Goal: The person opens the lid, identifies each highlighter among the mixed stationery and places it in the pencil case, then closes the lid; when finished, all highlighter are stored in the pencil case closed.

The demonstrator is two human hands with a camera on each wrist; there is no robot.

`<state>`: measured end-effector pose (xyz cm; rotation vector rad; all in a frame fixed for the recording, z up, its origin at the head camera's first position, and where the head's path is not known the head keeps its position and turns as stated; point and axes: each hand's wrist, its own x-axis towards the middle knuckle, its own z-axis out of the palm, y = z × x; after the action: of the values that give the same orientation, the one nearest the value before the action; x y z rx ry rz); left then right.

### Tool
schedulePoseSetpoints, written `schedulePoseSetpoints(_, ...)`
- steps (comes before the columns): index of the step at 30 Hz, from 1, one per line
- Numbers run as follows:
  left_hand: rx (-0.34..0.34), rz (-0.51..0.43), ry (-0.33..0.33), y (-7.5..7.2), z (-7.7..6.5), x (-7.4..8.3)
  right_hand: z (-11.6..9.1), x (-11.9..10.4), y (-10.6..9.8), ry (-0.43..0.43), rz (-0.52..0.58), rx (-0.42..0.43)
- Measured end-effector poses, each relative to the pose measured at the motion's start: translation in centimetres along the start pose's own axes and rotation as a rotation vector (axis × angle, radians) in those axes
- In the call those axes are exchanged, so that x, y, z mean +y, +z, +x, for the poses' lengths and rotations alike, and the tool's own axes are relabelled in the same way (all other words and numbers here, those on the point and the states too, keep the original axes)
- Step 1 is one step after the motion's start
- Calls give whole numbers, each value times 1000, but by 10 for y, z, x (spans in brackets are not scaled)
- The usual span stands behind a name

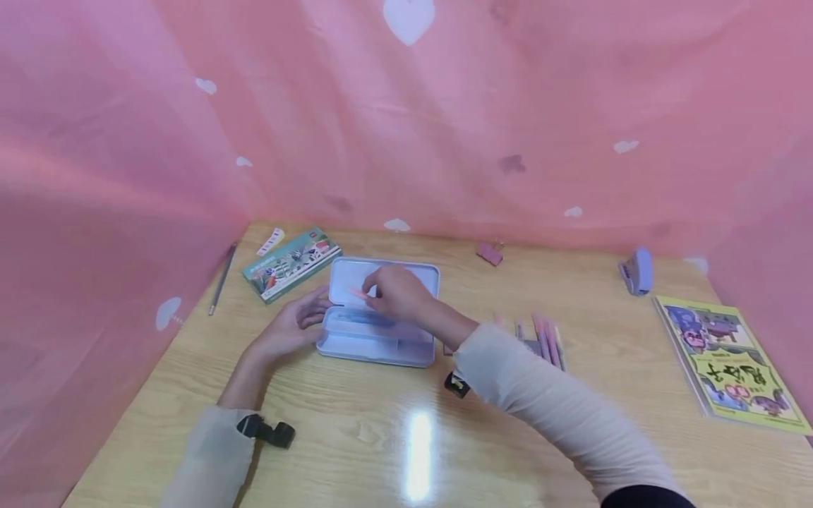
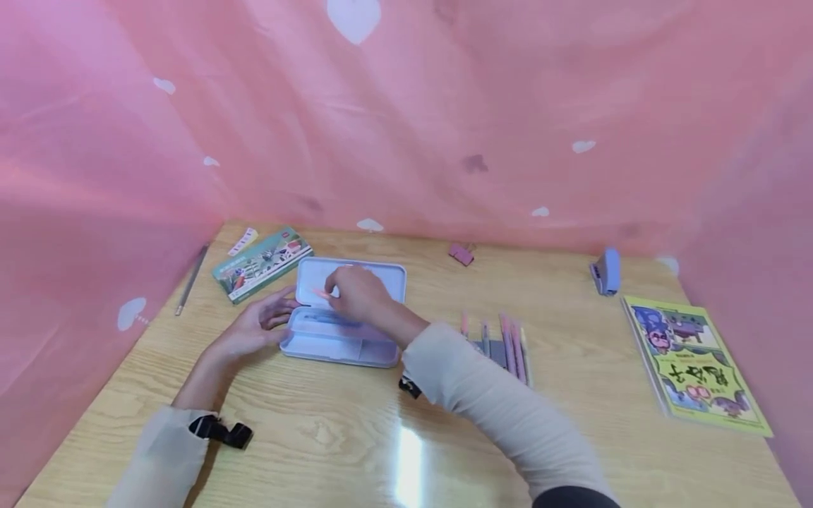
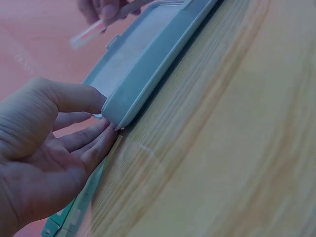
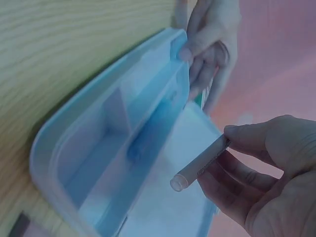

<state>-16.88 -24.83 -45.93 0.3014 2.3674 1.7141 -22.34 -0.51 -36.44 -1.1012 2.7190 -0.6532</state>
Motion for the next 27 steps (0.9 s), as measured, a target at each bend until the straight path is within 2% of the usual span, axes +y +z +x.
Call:
schedulePoseSetpoints(8,4,16,-37,0,0,-1,9,-13,16,-14,-27,-38)
schedulePoseSetpoints(10,4,18,-29,-1,0,-1,11,-13,22,-16,-36,-54)
schedulePoseSetpoints(19,8,28,-32,-2,1,0,14,-13,59,-12,-191,-118)
schedulePoseSetpoints(27,1,-7,-4,-1,2,-3,18,-12,68,9,-212,-90)
